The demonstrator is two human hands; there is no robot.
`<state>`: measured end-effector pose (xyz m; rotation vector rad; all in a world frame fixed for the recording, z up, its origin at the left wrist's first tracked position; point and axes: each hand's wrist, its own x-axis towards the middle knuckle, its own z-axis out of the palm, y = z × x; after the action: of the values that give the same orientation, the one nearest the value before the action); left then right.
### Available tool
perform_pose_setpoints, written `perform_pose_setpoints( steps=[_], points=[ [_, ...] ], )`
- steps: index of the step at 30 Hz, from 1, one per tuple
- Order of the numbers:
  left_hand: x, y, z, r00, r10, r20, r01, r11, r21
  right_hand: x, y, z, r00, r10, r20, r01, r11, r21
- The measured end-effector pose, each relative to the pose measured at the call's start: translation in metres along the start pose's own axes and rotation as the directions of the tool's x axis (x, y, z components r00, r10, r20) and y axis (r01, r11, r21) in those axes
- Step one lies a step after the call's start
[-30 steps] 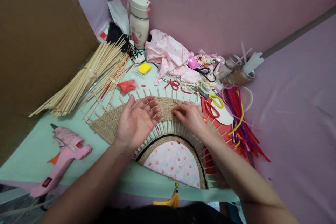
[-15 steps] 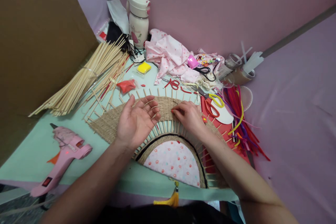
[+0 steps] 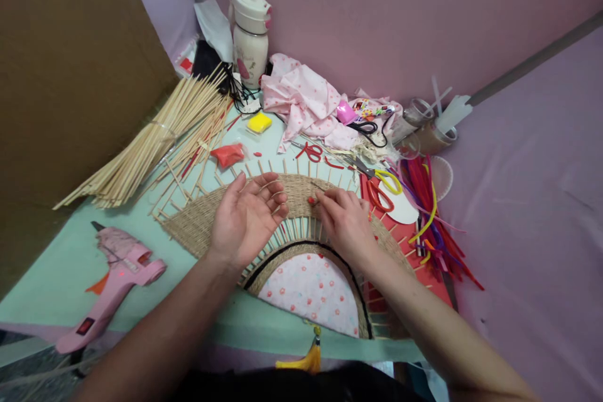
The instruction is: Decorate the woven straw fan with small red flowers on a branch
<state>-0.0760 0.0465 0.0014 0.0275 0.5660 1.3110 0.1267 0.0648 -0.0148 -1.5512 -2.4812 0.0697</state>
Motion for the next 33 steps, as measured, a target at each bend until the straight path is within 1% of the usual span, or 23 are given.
perform_pose_setpoints(
  steps=[4, 7, 10, 20, 28, 33],
  points=[
    [0.001, -0.001, -0.002, 1.000, -0.004, 0.013, 0.004, 1.000, 0.017, -0.012, -0.007, -0.002, 0.997, -0.035, 0.068, 0.044, 0.989, -0.139],
    [0.001, -0.001, -0.002, 1.000, 0.011, 0.013, -0.011, 0.999, 0.036, -0.013, -0.008, 0.000, 0.993, -0.039, 0.113, 0.059, 0.982, -0.180],
    [0.001, -0.001, -0.003, 1.000, 0.017, 0.015, -0.018, 0.999, 0.040, -0.011, -0.009, 0.002, 0.990, -0.035, 0.133, 0.062, 0.977, -0.203],
    [0.001, -0.002, -0.005, 1.000, 0.013, 0.018, -0.014, 1.000, 0.026, -0.011, -0.010, 0.005, 0.986, -0.042, 0.160, 0.076, 0.974, -0.215],
    [0.003, -0.002, -0.004, 1.000, 0.017, 0.025, -0.018, 0.999, 0.026, -0.016, -0.007, 0.003, 0.991, -0.016, 0.132, 0.038, 0.985, -0.166],
    [0.002, -0.002, -0.004, 1.000, 0.016, 0.024, -0.016, 1.000, 0.024, -0.015, -0.008, 0.003, 0.989, -0.029, 0.146, 0.056, 0.983, -0.177]
  ],
)
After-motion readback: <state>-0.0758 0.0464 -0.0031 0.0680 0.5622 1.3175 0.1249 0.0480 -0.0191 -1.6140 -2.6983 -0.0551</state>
